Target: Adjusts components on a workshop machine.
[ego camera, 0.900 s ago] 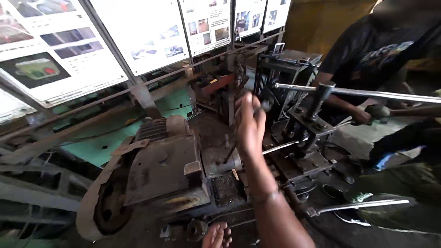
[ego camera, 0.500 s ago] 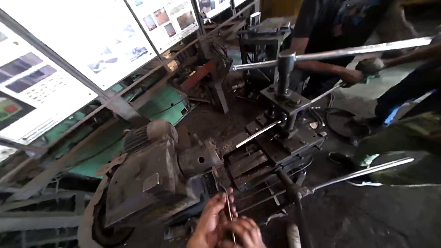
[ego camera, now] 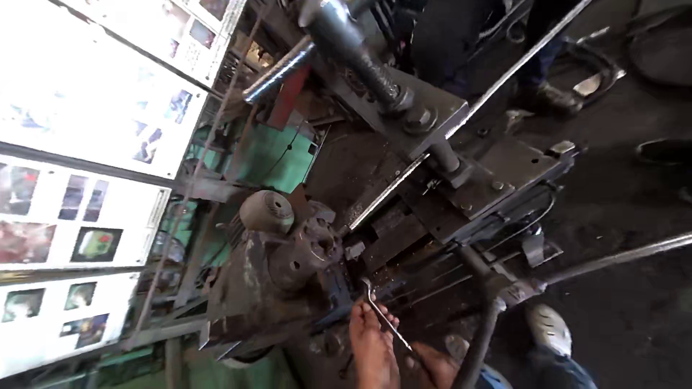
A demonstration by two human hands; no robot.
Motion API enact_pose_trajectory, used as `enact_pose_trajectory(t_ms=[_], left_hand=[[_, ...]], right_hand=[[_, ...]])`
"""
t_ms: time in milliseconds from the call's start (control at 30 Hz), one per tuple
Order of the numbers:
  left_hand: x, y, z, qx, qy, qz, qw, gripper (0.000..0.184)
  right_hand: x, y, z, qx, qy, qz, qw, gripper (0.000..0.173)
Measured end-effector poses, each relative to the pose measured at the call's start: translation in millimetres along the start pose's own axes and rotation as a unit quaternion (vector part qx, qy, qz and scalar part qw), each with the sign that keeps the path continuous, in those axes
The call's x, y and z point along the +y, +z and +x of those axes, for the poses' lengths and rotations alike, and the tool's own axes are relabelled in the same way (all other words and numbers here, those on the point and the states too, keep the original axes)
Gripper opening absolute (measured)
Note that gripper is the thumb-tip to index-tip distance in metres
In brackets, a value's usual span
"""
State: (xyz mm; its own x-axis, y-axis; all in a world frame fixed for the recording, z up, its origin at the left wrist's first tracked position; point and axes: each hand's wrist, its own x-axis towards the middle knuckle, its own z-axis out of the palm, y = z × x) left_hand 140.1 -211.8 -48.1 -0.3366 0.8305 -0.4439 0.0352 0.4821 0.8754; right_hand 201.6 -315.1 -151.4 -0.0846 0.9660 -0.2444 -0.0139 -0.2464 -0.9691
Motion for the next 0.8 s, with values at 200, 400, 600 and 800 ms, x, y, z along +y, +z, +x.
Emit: enact_pose_trajectory(t_ms=[200, 400, 600, 800], left_hand=[[30.1, -43.3, 37.0, -0.045, 0.407, 0.406, 0.817, 0.03], [94.0, -86.4, 127.8, 0.019, 0.404, 0.678, 0.613, 0.082], [88.3, -89.2, 136.8, 0.012, 0.399, 0.682, 0.613, 0.083], [83.2, -80.6, 129.9, 0.055, 0.393, 0.723, 0.566, 0.08]], right_hand=[[7.5, -34.9, 33.6, 0.072, -0.029, 0.044, 0.996, 0.034], [30.2, -37.3, 61.0, -0.067, -0.003, 0.162, 0.984, 0.044], [29.8, -23.0, 84.9, -0.136, 0.061, 0.172, 0.974, 0.041], [21.2, -6.8, 103.5, -0.137, 0.039, 0.179, 0.974, 0.048]])
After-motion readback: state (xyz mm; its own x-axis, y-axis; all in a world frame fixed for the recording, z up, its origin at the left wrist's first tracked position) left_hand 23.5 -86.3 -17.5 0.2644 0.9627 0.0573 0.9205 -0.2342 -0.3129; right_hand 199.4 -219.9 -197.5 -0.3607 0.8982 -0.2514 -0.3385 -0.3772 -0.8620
